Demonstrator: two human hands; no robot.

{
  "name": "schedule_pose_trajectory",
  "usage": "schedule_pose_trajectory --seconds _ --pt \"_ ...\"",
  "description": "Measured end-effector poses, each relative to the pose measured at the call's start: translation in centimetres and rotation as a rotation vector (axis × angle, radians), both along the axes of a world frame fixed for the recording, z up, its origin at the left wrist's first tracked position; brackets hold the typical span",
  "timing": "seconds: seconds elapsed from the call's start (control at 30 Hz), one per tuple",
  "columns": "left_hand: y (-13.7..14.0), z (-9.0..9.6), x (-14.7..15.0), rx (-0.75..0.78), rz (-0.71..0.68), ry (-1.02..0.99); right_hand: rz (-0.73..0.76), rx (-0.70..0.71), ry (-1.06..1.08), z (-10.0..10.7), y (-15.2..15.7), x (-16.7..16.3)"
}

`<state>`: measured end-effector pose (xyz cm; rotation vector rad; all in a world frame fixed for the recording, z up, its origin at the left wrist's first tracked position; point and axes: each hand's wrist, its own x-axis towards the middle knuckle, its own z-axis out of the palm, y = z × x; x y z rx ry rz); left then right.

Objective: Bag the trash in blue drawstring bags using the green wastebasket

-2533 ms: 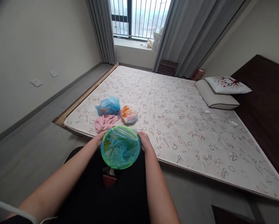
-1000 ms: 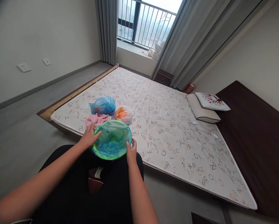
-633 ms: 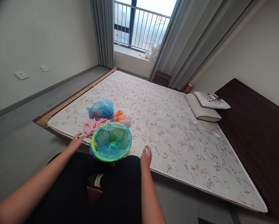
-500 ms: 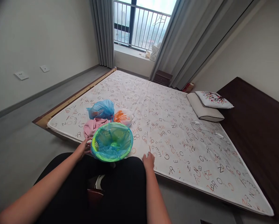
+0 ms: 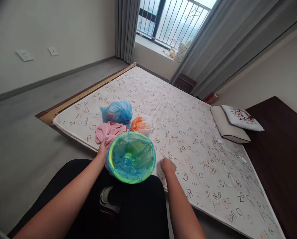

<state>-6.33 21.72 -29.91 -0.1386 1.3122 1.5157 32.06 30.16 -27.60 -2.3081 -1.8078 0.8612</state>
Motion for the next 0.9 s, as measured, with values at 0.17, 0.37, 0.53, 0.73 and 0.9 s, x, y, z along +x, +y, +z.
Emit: schedule_pose_trajectory --seconds 0.17,0.37,0.53,0.73,0.9 --pt "1.6 -0.8 -0.2 -0.021 0.114 -0.059 0.106 0.33 0.071 6.7 13.1 -10.4" --pt "2.9 1.0 -0.1 0.107 0.081 -0.137 0.118 0.259 0.066 6.8 20.1 -24.6" --pt "2.5 4.0 0.0 0.437 -0.278 -0.068 0.187 0.063 0.03 3.9 18.2 -27.2" --pt "2.7 5.8 -0.2 0.54 -0.493 -0.121 0.22 0.228 -0.066 10.5 17.7 -22.0" --pt "3.0 5.8 -0.3 0.581 -0.585 -0.002 0.303 0.789 -0.134 23.5 13.5 -13.3"
